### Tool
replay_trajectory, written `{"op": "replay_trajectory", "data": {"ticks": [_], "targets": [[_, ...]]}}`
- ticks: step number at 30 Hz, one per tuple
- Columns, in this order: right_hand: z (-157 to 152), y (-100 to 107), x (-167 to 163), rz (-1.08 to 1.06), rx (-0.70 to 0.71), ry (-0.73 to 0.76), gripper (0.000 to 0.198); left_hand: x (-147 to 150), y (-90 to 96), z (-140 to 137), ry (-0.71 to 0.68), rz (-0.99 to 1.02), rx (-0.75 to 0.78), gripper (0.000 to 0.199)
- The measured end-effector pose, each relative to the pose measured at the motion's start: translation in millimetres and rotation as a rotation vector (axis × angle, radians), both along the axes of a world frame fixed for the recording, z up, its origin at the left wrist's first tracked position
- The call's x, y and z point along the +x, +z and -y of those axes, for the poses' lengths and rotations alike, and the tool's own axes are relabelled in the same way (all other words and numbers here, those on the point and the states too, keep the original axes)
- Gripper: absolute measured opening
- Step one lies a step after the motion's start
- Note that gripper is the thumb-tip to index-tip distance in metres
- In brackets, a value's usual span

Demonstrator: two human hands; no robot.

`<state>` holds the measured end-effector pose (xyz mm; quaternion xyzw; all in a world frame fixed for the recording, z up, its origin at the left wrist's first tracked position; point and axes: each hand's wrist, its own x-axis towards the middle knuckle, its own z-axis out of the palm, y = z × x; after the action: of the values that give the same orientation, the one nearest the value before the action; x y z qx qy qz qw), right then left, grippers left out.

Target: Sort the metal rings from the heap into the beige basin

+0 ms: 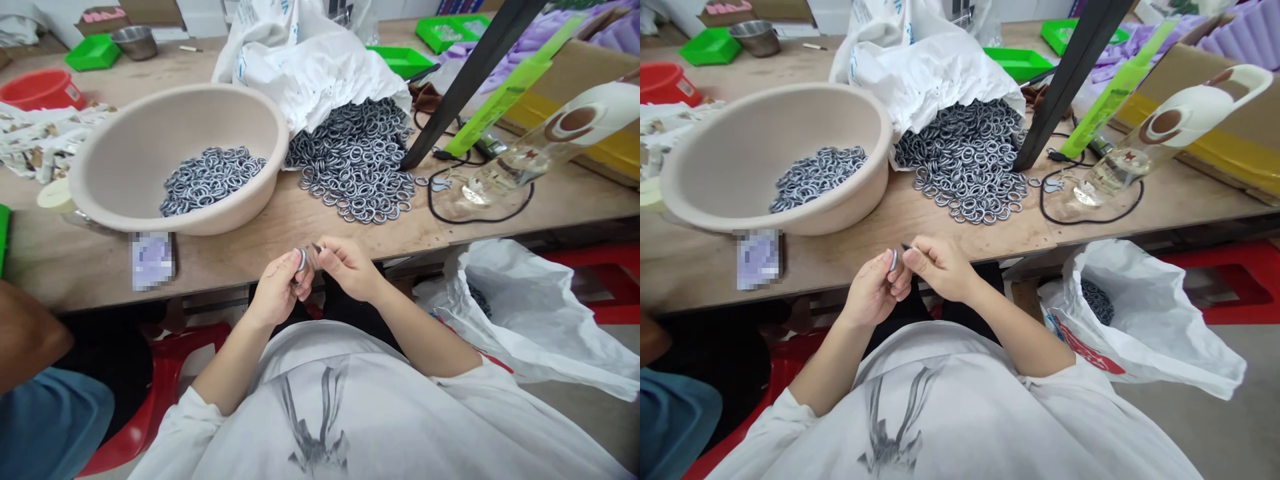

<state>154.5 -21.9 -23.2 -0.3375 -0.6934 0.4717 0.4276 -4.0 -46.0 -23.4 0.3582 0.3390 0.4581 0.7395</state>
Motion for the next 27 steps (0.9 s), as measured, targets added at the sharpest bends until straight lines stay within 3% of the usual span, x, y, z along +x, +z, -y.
{"op": "replay_trajectory", "data": {"ticks": [4,10,15,17,20,23,27], "targets": [[11,7,2,0.166,0.146,0.038,0.052,-1,-3.0,0,0.012,0.009,-0.034,0.050],[8,-2,-1,0.209,0.110,0.046,0.056,-2,-6.9,4,-0.051,0.038,0.043,0.049],[-17,-15,3,0.213,0.050,-0.182,0.062,-8,-4.3,10,-0.290,0.002,0.228,0.048],[-33,-10,8,0.353,0.103,-0.322,0.058,-11,-3.4,10,-0.245,0.014,0.203,0.044],[-60,1,16,0.750,0.199,-0.538,0.037,-12,-4.6,6,-0.148,0.028,0.098,0.028],[-86,2,20,1.078,0.198,-0.578,0.028,-12,-7.8,2,-0.085,0.036,-0.037,0.025],[-103,-4,19,1.184,0.188,-0.573,0.024,-13,-9.3,-3,0.047,0.055,-0.179,0.021]]}}
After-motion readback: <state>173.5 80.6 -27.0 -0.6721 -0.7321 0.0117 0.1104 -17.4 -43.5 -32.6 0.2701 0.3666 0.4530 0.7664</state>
